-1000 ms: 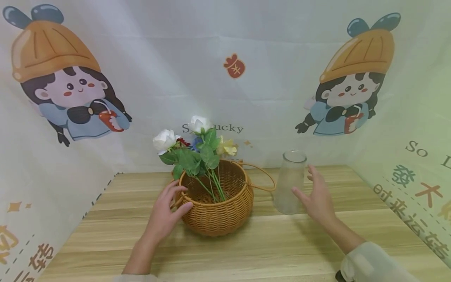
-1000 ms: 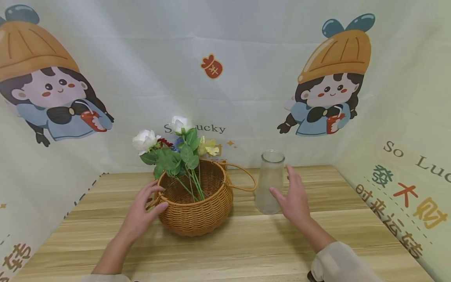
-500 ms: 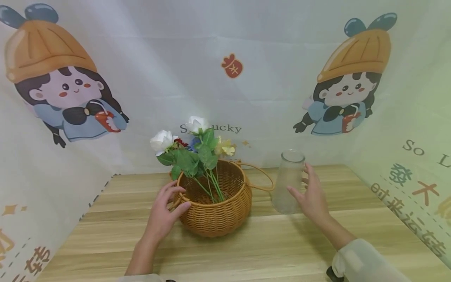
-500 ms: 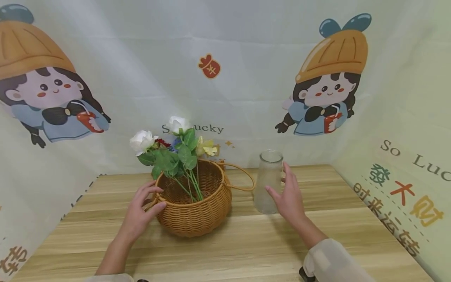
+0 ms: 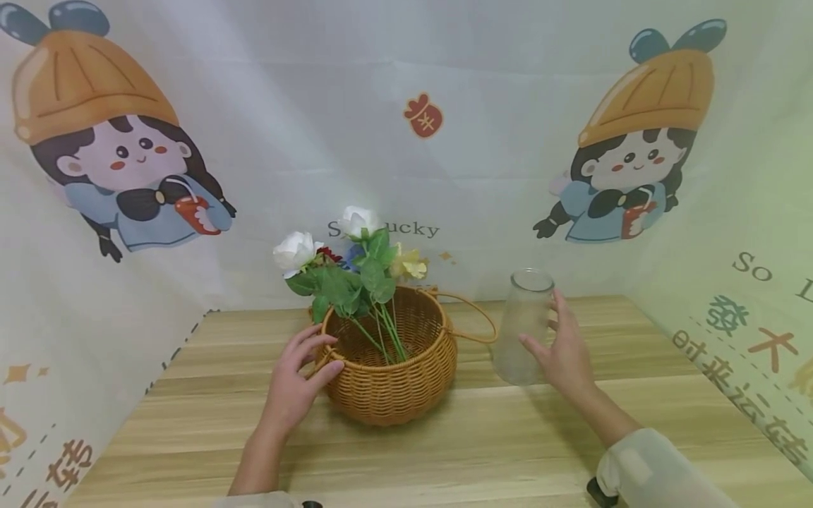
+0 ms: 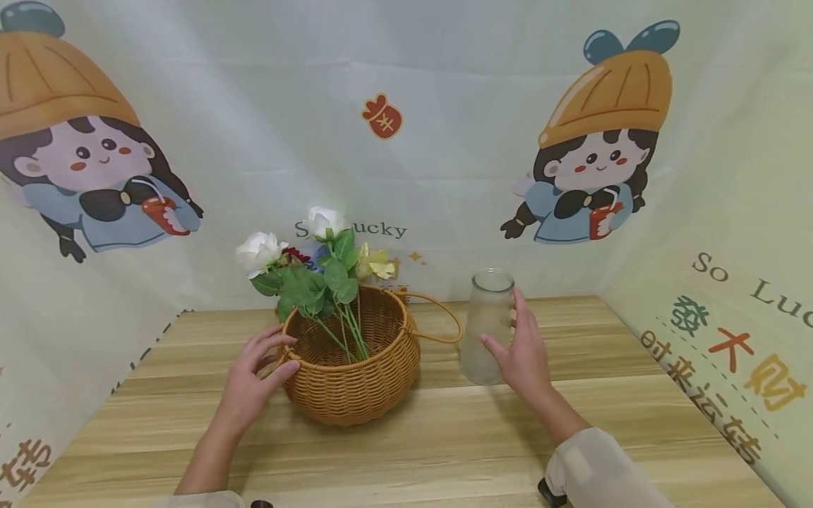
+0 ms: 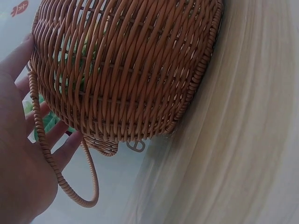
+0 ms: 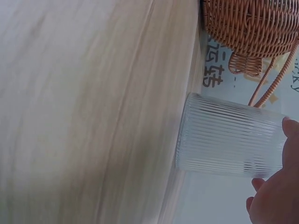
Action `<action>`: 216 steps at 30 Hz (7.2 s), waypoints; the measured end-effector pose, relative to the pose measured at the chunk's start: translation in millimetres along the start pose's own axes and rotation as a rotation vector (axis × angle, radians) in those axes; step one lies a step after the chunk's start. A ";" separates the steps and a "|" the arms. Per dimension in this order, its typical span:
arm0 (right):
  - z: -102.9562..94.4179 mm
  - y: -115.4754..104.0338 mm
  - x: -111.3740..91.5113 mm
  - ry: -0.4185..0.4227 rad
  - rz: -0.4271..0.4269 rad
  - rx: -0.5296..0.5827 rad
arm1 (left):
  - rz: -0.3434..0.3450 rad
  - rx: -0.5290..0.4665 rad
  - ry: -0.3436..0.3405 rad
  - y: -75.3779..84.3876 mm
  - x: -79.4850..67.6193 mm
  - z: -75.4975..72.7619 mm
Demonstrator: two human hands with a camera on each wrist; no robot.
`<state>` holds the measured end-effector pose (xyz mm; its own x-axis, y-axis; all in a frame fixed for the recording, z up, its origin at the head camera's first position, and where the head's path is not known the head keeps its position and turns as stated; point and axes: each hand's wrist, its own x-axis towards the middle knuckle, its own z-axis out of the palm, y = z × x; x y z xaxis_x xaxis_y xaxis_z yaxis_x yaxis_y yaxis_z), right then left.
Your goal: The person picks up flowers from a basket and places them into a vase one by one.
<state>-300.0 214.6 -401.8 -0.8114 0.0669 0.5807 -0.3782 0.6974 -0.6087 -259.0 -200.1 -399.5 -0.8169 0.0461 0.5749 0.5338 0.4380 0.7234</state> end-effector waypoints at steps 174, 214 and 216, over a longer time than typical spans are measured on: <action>111.9 -172.4 65.9 -0.888 0.161 0.374 | -0.004 -0.036 0.056 9.5 0.4 2.1; 110.8 -178.3 60.3 -0.562 0.269 0.500 | -0.037 -0.060 0.041 29.7 -1.3 -1.6; 109.6 -179.1 60.1 -0.537 0.265 0.517 | -0.039 -0.058 0.040 29.6 -1.4 -2.1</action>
<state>-329.9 15.5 -317.2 -0.9577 -0.2611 0.1210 -0.1947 0.2780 -0.9406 -241.7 -189.1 -378.1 -0.8285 -0.0060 0.5600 0.5146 0.3861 0.7656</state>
